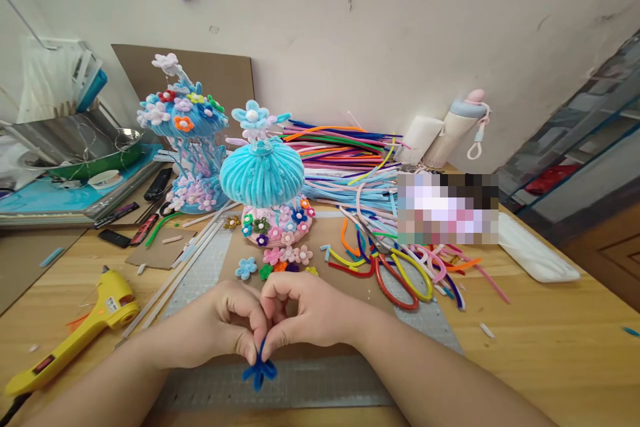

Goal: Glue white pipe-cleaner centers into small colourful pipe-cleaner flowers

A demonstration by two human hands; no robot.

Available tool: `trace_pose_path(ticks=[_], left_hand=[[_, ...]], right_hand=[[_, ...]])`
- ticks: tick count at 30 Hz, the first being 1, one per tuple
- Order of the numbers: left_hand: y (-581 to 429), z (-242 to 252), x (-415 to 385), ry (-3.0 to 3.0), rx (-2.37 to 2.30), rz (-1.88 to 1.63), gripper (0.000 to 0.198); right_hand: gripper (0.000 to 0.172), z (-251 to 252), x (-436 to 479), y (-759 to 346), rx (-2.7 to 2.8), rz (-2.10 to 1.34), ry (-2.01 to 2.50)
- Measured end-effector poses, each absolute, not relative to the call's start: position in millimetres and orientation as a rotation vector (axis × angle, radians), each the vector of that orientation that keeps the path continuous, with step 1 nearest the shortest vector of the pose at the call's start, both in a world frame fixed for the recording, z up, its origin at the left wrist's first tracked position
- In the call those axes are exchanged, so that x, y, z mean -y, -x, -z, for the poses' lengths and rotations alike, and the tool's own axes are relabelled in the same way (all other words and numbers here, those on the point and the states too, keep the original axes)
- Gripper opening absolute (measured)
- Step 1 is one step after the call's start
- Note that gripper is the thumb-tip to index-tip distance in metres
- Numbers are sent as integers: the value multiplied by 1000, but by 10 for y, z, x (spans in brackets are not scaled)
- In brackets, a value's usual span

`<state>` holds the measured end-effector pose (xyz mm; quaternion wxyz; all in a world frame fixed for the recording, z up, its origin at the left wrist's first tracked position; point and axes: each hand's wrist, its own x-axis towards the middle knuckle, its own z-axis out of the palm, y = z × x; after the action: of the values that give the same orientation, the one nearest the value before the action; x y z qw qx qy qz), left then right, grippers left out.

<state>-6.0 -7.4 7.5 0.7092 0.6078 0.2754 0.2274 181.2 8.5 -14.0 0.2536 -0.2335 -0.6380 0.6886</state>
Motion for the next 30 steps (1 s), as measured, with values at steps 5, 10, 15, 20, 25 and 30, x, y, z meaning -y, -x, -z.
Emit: trace_pose_path(ticks=[5,10,15,20,25,30], left_hand=[[63,-14,43,-1082,-803,-891,18],[34,-40,14,-1086,-930,-1033,18],[-31,-59,41,-1112,-999,-1022,22],[-59,-37,72,-1150,-1004,-1021,20],[-61,7,48,-1165,-1023,-995,18],[-71,76,41,-1225,-1095,-1010,16]], right_hand=[[33,196,-110,-1772,1439,-1605,632],[12,158,-59,-1776,1732,-1149,764],[11,132,2,-1750,2026,-827,831],[9,180,-11,-1748,2063,-685,898],[8,217,-36,-1763,2029,-725,884],[13,207,-45,-1743,2104,-691,964]])
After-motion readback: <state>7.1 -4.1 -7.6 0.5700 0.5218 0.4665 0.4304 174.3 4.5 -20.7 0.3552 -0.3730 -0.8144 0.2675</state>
